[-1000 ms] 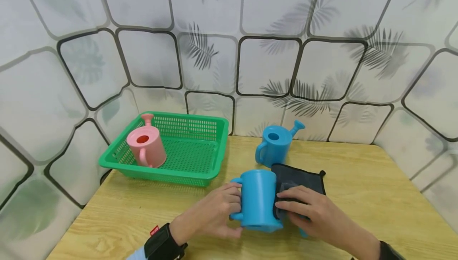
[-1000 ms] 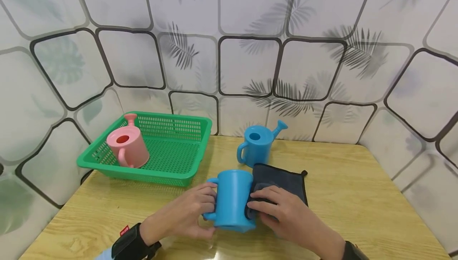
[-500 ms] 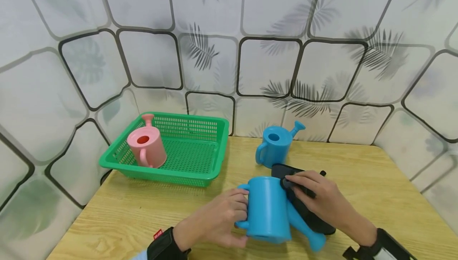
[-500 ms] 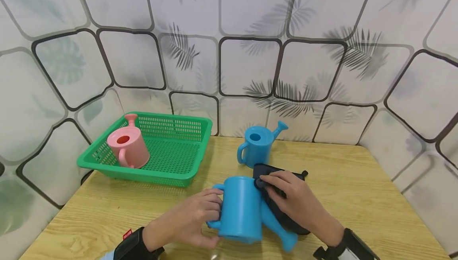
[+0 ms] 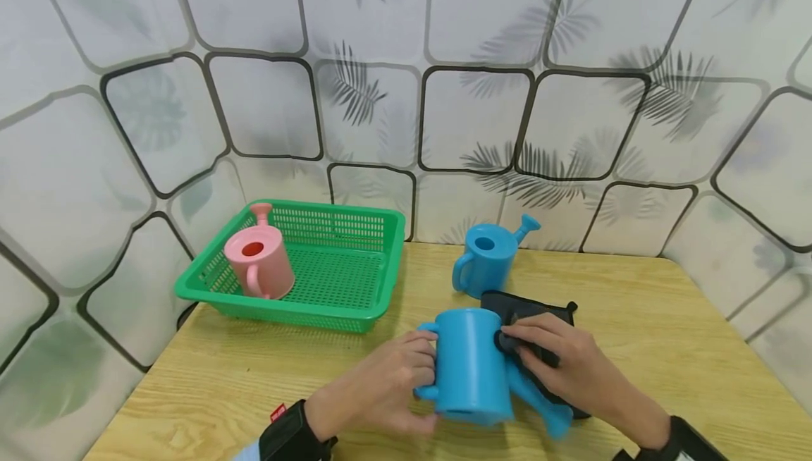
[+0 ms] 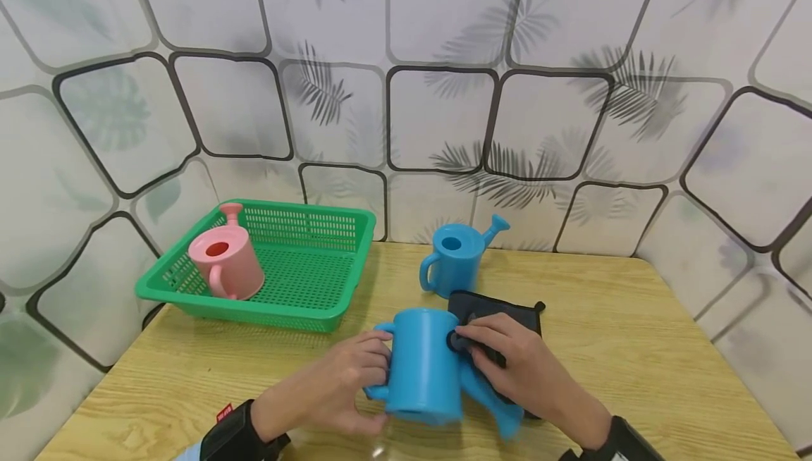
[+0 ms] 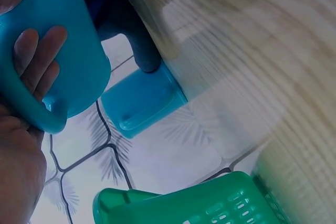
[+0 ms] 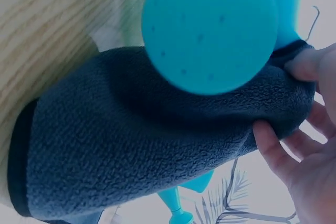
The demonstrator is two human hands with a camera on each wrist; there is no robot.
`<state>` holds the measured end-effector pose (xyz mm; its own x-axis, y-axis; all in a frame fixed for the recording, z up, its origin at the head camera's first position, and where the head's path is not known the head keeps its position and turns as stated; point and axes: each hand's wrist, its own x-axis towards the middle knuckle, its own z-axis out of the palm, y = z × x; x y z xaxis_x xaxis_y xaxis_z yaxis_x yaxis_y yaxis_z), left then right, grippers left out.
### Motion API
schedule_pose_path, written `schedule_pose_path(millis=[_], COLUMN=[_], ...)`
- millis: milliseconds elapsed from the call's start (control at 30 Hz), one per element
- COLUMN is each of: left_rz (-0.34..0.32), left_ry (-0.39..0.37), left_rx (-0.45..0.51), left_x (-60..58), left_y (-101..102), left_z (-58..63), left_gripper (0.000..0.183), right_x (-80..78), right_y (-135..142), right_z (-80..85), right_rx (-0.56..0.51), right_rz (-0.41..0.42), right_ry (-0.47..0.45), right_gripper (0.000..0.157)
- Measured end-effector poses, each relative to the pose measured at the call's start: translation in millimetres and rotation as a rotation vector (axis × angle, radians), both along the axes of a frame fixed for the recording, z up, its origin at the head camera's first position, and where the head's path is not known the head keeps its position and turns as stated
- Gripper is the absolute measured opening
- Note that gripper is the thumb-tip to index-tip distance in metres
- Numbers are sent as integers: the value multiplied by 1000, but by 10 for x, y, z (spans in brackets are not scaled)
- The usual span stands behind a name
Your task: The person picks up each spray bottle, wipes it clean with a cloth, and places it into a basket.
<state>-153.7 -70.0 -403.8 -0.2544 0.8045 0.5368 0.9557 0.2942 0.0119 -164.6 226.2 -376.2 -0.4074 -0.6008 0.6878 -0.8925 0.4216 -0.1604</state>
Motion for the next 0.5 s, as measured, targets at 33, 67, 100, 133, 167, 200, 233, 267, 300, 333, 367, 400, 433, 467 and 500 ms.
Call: schedule_pose_path(millis=[33,67,100,133,167,200,233,267,300,333,367,400,433,467,500], left_rz=[0,2,4,9,14,19,22,25,27,29,26,23,21,18,14], left_ry=[-11,-21,-28,-33,-31,-37,-43,-40,-40,-41,-42,-48,-43,-38,-33], left_rx=[1,3,8,9,12,17,21,28,32,34,39,42,44,43,41], left_x=[-5,-12,-19,-26,-35,-43,-51,-60,-66,-73,-79,-84,-88,-92,-94], left_y=[-11,-21,-29,-40,-49,-57,-66,-73,-80,-87,-91,-95,-95,-93,-89], left_z=[0,3,5,8,10,11,12,15,17,21,24,28,34,40,43], left_gripper=[25,24,24,25,25,26,26,27,27,28,29,29,29,30,30], right_x=[16,34,52,70,92,115,136,157,175,190,202,206,201,191,177], right_y=[-9,-18,-28,-37,-45,-51,-56,-58,-58,-55,-48,-40,-31,-22,-13], right_z=[-1,0,2,4,8,11,16,18,22,28,34,43,51,59,68], right_rx=[-4,-7,-10,-8,-5,0,9,19,31,43,52,57,58,57,54], right_rz=[27,58,95,128,161,191,210,228,242,252,258,263,265,263,257], right_ry=[-1,-4,2,6,9,9,14,19,24,31,32,41,55,68,82], right_gripper=[26,30,31,30,28,27,26,25,25,25,26,26,27,28,29])
